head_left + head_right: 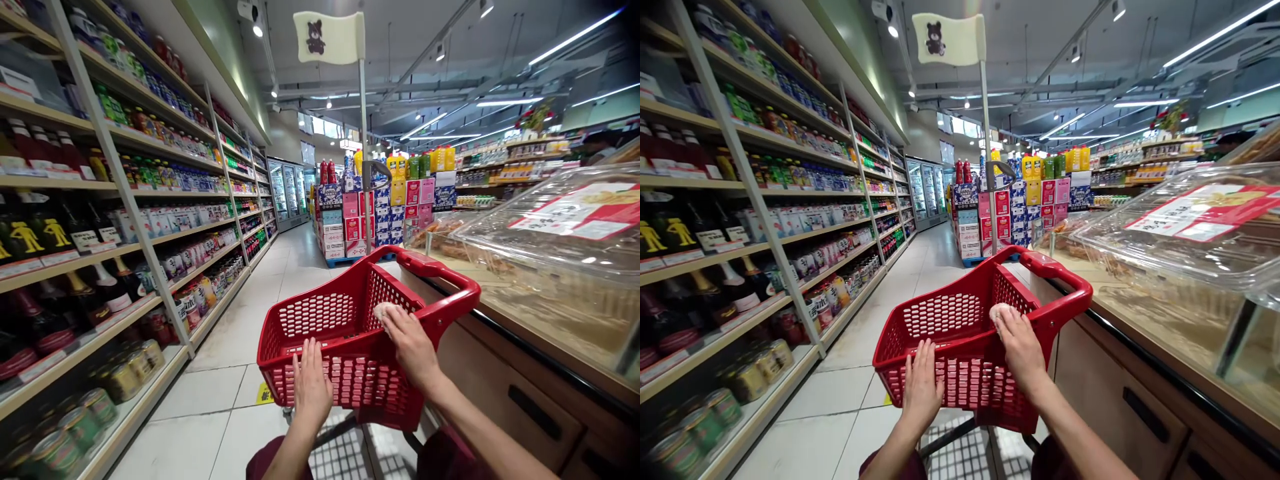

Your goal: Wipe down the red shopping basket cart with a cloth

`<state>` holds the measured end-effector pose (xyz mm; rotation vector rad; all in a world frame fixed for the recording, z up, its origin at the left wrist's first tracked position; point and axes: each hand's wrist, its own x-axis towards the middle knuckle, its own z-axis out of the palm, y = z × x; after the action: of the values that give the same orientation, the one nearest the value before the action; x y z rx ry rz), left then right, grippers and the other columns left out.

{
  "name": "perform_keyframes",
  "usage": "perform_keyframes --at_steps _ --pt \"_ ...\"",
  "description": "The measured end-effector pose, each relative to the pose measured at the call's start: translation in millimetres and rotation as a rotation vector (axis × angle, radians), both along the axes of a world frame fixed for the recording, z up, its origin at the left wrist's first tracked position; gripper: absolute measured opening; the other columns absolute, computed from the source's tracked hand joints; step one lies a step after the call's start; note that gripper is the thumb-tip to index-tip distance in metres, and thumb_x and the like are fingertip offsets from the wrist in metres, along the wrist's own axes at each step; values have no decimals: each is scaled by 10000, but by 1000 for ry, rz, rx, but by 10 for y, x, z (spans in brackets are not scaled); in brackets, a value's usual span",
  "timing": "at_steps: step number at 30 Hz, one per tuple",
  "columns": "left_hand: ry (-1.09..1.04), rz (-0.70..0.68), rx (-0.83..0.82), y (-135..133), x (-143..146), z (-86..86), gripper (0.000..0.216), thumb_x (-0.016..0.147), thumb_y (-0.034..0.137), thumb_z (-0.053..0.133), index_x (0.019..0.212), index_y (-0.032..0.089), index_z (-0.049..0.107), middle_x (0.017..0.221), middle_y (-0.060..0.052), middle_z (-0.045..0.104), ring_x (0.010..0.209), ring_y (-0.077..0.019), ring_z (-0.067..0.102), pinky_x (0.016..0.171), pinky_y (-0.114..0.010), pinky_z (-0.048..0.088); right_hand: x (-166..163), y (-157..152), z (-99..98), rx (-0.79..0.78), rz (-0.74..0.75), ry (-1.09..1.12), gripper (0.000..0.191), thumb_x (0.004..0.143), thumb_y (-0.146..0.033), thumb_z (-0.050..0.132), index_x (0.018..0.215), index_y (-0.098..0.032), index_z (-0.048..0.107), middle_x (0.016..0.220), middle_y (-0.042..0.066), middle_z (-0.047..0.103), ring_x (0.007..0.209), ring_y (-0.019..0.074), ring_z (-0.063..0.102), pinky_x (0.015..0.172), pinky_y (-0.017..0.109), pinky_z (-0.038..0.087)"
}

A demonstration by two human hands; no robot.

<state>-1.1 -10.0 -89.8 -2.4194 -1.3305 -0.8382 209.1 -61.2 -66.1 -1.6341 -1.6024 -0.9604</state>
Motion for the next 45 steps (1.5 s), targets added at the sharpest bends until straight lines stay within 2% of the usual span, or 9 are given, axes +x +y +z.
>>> perform_keyframes --at_steps 7,13,18,23,27,32,36,39,45 --pt "23 -33 -31 23 -49 -27 689 623 54 398 1305 105 317 1367 -105 366 1286 -226 263 1051 -465 216 -479 177 -126 -42 163 -91 439 803 -26 337 1192 -139 504 1267 70 494 1247 193 330 1003 376 355" --pt "6 -22 -72 14 -52 -28 678 635 77 404 1307 97 320 1386 -95 333 1297 -220 236 1066 -453 197 -352 168 -107 -28 47 2 445 787 2 313 1140 -131 548 1235 107 518 1232 218 358 1006 426 335" --pt "21 -34 -104 -11 -42 -3 688 628 75 402 1311 99 316 1396 -93 310 1298 -216 232 1063 -455 204 -580 243 -201 -32 183 -68 415 827 -64 331 1207 -124 487 1276 95 482 1253 211 322 986 391 371" --pt "32 -47 -105 -48 -51 22 723 618 73 403 1329 93 277 1420 -89 243 1314 -216 180 1067 -452 190 -579 261 -247 -19 124 -2 457 826 -35 295 1247 -139 441 1298 99 457 1258 207 314 990 429 349" --pt "58 -71 -123 -47 -99 -1 738 604 62 404 1331 98 278 1421 -80 242 1315 -218 175 1074 -458 171 -760 324 -302 -26 188 -27 420 822 -61 332 1207 -121 488 1282 93 477 1246 197 333 999 380 338" --pt "-17 -86 -147 -33 -149 54 669 661 61 390 1322 108 297 1393 -94 314 1301 -214 224 1070 -473 175 -794 285 -168 -142 160 -12 487 773 -55 356 1232 -173 467 1287 71 477 1217 198 370 1011 405 279" --pt "-160 -144 -215 -28 -25 250 551 785 99 310 1331 169 282 1377 -76 352 1276 -181 290 1059 -475 195 -740 170 -31 -277 187 27 626 685 -111 427 1306 -134 357 1342 113 399 1264 224 291 1031 435 210" --pt "-185 -244 -296 -40 157 383 490 843 174 305 1329 226 281 1370 -53 368 1266 -185 309 1057 -527 129 -662 98 -14 -334 158 19 742 624 -149 437 1343 -92 260 1382 153 316 1283 260 243 1011 509 184" --pt "-258 -194 -300 -48 508 391 340 853 354 392 1176 281 470 1229 -26 534 1139 -215 455 1014 -623 85 -411 42 -83 -345 81 -93 565 625 -150 419 1184 -158 500 1290 110 464 1224 291 340 1008 539 139"
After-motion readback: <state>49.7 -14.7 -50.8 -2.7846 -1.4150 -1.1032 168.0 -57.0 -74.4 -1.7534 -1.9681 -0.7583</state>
